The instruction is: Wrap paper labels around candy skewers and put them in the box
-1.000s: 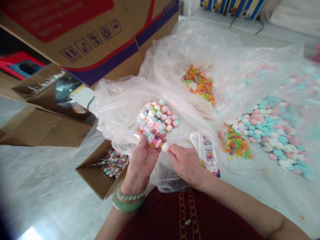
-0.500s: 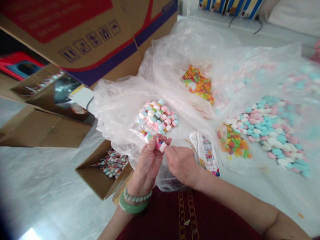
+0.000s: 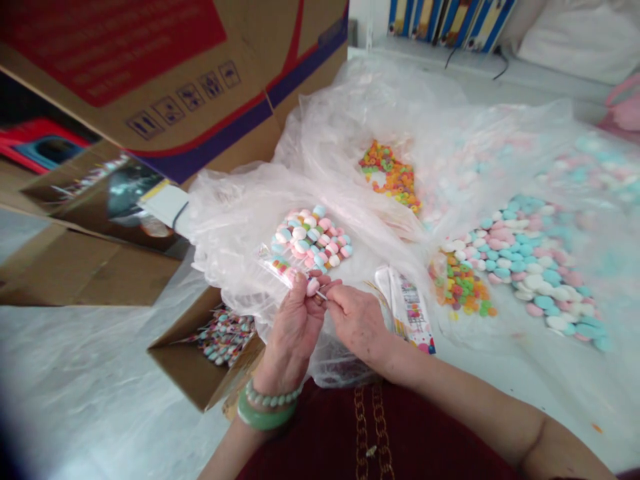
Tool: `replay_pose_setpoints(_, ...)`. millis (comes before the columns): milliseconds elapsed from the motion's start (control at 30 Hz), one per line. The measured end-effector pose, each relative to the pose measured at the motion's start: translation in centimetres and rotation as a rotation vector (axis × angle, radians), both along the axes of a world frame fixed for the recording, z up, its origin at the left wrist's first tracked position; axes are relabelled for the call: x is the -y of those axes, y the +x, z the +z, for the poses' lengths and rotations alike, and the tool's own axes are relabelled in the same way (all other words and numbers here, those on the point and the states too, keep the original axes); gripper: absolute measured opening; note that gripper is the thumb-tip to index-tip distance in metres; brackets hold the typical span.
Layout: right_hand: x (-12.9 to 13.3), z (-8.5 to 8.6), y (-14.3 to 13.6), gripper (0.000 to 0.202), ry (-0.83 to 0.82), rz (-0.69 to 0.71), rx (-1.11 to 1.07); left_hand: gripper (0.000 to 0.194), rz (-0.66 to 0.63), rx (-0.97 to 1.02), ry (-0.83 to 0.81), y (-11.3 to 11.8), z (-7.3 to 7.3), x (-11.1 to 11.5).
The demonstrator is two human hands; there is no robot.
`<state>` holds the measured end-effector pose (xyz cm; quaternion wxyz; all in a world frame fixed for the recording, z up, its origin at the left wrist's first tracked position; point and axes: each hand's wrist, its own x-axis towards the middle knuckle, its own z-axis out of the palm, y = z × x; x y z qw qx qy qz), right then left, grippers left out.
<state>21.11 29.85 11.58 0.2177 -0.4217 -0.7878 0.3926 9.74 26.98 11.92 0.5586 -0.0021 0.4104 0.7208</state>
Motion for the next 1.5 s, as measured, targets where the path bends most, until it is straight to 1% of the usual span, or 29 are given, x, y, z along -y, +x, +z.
replay_pose_setpoints(67, -0.1, -0.3, 0.0, 0.021, -0.014, -0.025, -0.039, 0.022, -0.019, 0.026, -0.012, -0.1, 0.2, 0.1)
replay_pose_setpoints(167, -0.3, -0.5, 0.8, 0.021, -0.054, -0.031, -0.052, 0.032, -0.082, 0.066, -0.056, -1.2, 0.5, 0.3)
replay_pose_setpoints(233, -0.3, -0.3, 1.3, 0.02, -0.128, 0.003, -0.057, 0.032, -0.069, 0.085, -0.066, -2.3, 0.5, 0.3)
replay_pose_setpoints(267, -0.3, -0.1, 1.5, 0.019, -0.195, 0.019, -0.072, 0.03, -0.054, 0.095, -0.062, -2.8, 0.5, 0.3)
replay_pose_setpoints(367, -0.2, 0.4, 1.5, 0.016, -0.503, 0.015, -0.16, 0.023, -0.044, 0.138, -0.028, -3.6, 0.6, 0.2)
replay_pose_setpoints(433, -0.2, 0.7, 1.3, 0.013, -0.739, -0.019, -0.26, 0.021, -0.026, 0.163, 0.014, -3.6, 0.8, 0.1)
replay_pose_setpoints(500, -0.3, 0.9, 1.3, 0.011, -0.984, -0.023, -0.386, 0.022, 0.002, 0.186, 0.071, -3.5, 1.1, 0.0)
replay_pose_setpoints(633, -0.3, 0.9, 1.4, 0.016, -1.513, 0.107, -0.58, 0.029, 0.027, 0.219, 0.138, -3.4, 1.6, -0.1)
replay_pose_setpoints(700, -0.3, 0.8, 1.5, 0.015, -1.695, 0.157, -0.633, 0.032, 0.037, 0.211, 0.139, -3.5, 1.7, -0.1)
replay_pose_setpoints(767, -0.2, 0.6, 1.4, 0.012, -1.786, 0.152, -0.671, 0.032, 0.028, 0.183, 0.132, -3.3, 1.6, -0.1)
replay_pose_setpoints(933, -0.7, 0.5, 0.9, 0.011, -1.878, 0.099, -0.714, 0.028, -0.035, 0.069, 0.136, -2.2, 0.9, 0.1)
replay_pose_setpoints(1033, -0.8, 0.6, 0.6, 0.01, -1.942, 0.07, -0.787, 0.027, -0.047, 0.081, 0.117, -1.7, 0.5, 0.2)
replay_pose_setpoints(1100, -0.8, 0.4, 0.6, 0.008, -1.94, 0.05, -0.833, 0.025, -0.058, 0.087, 0.106, -1.6, 0.4, 0.2)
replay_pose_setpoints(1167, -0.8, 0.2, 0.6, 0.006, -1.862, 0.043, -0.853, 0.025, -0.069, 0.103, 0.081, -1.7, 0.3, 0.1)
replay_pose_setpoints(1300, -0.9, -0.3, 1.0, 0.01, -1.631, 0.022, -0.805, 0.028, -0.068, 0.132, -0.016, -2.8, 0.5, -0.1)
replay_pose_setpoints(1400, -1.1, -0.4, 1.2, 0.016, -1.587, 0.008, -0.751, 0.026, -0.022, 0.087, -0.029, -3.7, 0.7, -0.2)
replay_pose_setpoints(1500, -1.2, -0.3, 1.2, 0.019, -1.538, -0.013, -0.708, 0.027, -0.019, 0.026, -0.06, -4.3, 0.8, -0.1)
